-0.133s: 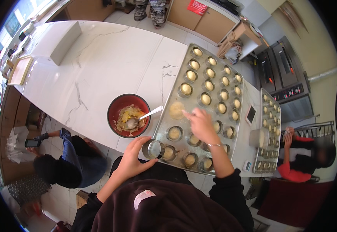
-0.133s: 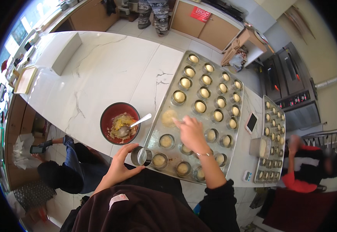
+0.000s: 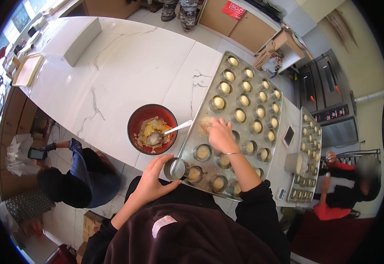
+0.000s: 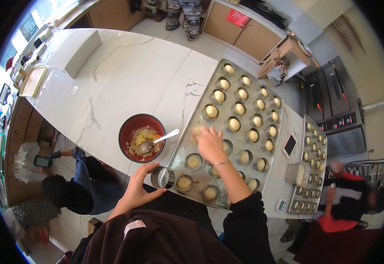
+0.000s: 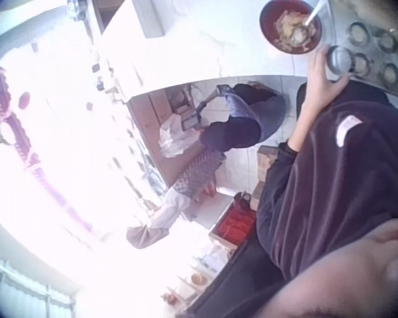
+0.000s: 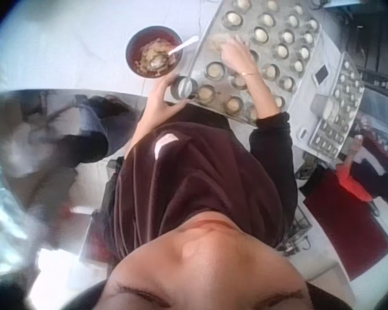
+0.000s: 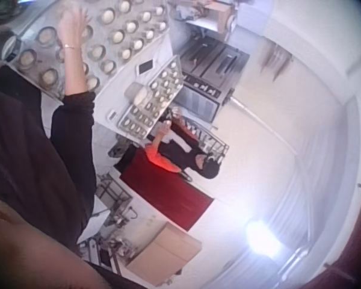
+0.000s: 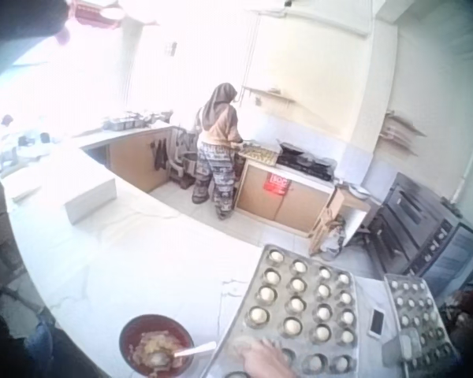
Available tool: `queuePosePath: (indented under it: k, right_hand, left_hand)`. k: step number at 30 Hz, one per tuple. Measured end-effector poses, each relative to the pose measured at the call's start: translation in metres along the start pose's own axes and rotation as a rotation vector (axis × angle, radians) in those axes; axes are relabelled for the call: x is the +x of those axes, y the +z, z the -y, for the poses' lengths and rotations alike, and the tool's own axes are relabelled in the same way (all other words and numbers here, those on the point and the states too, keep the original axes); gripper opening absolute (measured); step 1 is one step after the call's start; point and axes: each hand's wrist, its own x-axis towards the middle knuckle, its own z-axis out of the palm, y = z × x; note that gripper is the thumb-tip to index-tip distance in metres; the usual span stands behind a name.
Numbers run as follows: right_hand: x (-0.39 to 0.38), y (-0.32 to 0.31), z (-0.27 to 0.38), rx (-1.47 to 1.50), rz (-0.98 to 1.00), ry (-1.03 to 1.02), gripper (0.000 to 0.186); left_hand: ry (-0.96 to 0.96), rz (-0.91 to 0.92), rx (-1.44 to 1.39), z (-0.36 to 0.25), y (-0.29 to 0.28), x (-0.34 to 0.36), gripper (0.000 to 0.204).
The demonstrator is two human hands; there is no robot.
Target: The person prepares bread rolls by using a spoon to place a portion of yellow filling from a bowl onto pieces of dough arranged in a metal baking tray.
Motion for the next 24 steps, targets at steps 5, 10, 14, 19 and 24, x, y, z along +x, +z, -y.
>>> queuePosePath:
  k: [5,10,14,19,24]
  right_hand:
    - [0.007,-0.002,0.005,-0.027,0.028,-0.040,0.030]
    - [0.002,0.001,0.007,-0.065,0.024,-0.080,0.028]
    - [0.008,0.000,0.006,-0.117,0.167,-0.009,0.026]
    - [0.016,0.004,-0.004,-0.041,0.125,0.070,0.026]
    - [0.022,-0.003,-0.009,-0.036,0.133,0.088,0.035]
  left_hand:
    - [-0.018,-0.066,-0.009,0.006,0.001,-0.005,0.065]
    - [-0.014,-0.081,0.008,0.006,0.003,-0.003,0.066]
    - [0.005,-0.064,-0.021,0.006,0.002,-0.002,0.065]
    - [0.008,-0.064,-0.024,0.008,0.001,-0.003,0.065]
    - [-0.001,-0.073,0.018,0.006,0.001,-0.001,0.067]
